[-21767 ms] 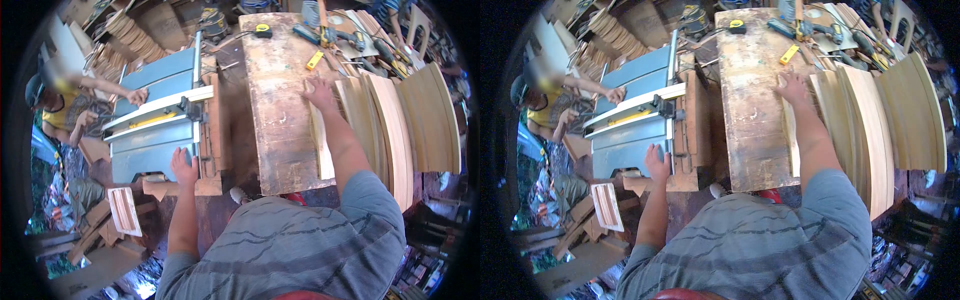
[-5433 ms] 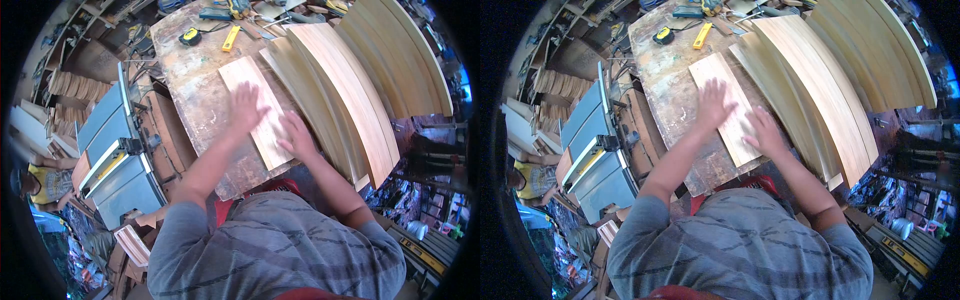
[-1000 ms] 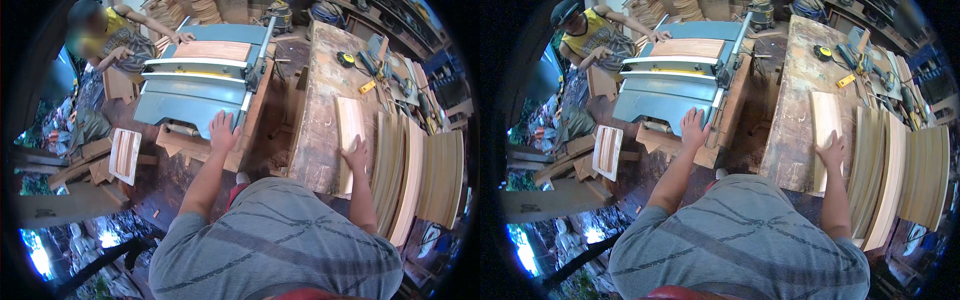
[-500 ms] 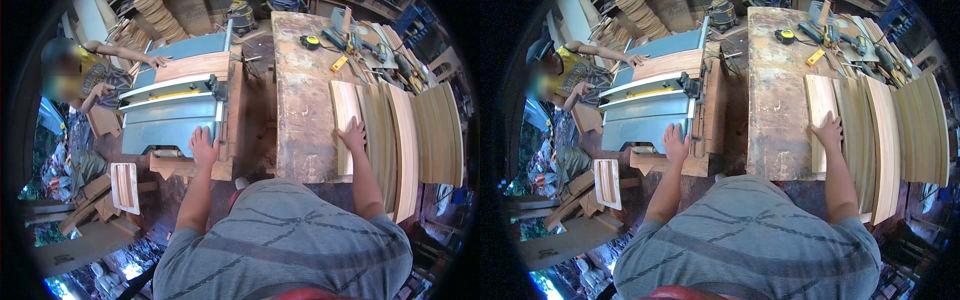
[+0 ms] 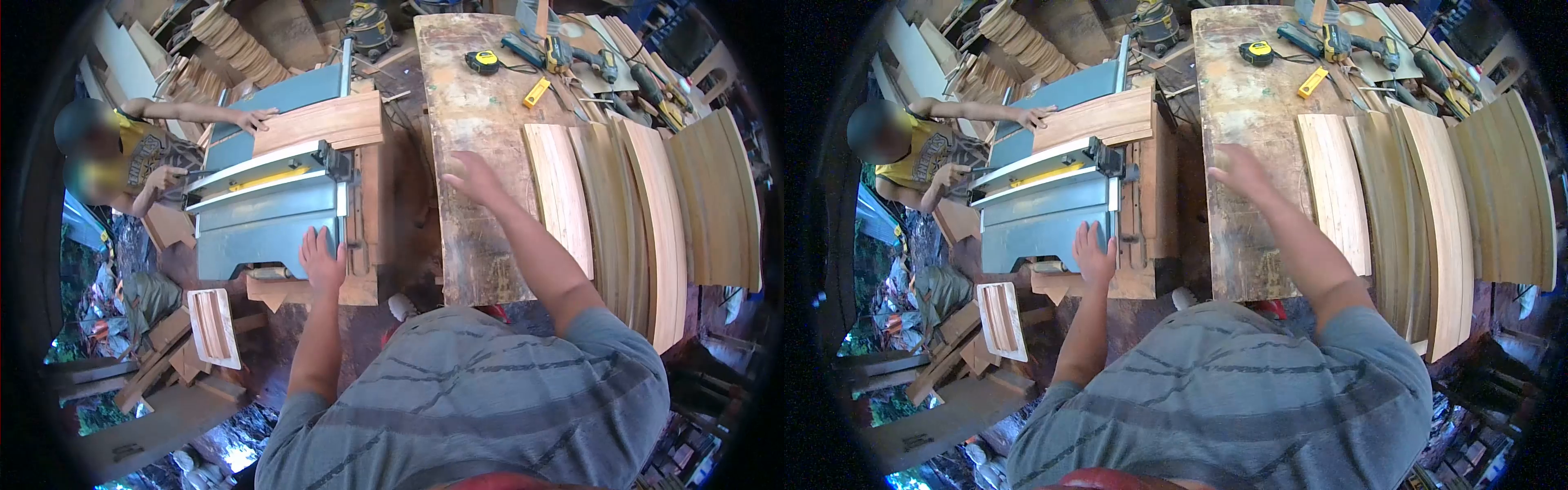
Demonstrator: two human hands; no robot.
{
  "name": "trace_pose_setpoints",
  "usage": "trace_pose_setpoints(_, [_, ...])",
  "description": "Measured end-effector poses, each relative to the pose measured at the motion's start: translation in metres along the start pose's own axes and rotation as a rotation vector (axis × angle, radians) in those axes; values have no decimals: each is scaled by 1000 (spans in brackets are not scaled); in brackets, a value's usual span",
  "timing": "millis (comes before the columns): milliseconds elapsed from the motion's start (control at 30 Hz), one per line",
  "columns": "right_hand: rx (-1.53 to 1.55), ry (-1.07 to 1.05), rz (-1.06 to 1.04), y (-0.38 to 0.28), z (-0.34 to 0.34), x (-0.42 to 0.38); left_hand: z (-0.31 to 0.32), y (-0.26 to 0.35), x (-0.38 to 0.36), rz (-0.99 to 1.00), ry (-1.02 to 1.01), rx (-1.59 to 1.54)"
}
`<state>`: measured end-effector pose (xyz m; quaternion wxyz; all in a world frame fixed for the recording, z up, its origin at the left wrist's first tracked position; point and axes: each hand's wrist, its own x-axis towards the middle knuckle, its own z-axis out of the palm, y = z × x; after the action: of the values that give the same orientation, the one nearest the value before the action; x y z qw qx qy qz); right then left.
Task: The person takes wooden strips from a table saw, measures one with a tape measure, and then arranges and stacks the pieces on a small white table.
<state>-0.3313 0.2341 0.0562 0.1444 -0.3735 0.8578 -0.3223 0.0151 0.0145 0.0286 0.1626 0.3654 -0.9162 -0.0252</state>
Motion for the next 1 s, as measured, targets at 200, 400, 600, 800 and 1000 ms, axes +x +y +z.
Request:
trace_pose_setpoints(200, [-99,167,-235,-38,46,68,1,-1,1,-26,-55,-2])
trace_pose_setpoints(400, [-238,76,-316,-19,60,131,0,-1,1,-27,-60,-6])
trace_pose_setpoints(600, [-378,61,-281,47,9,139,1,-1,0,-22,-39,-3])
trace_pose_setpoints(800, [-509,57,-78,104,-89,75,-3,2,1,-33,-74,4])
trace_pose_setpoints(1000, [-190,71,470,91,-90,-89,-1,1,0,4,-72,-14])
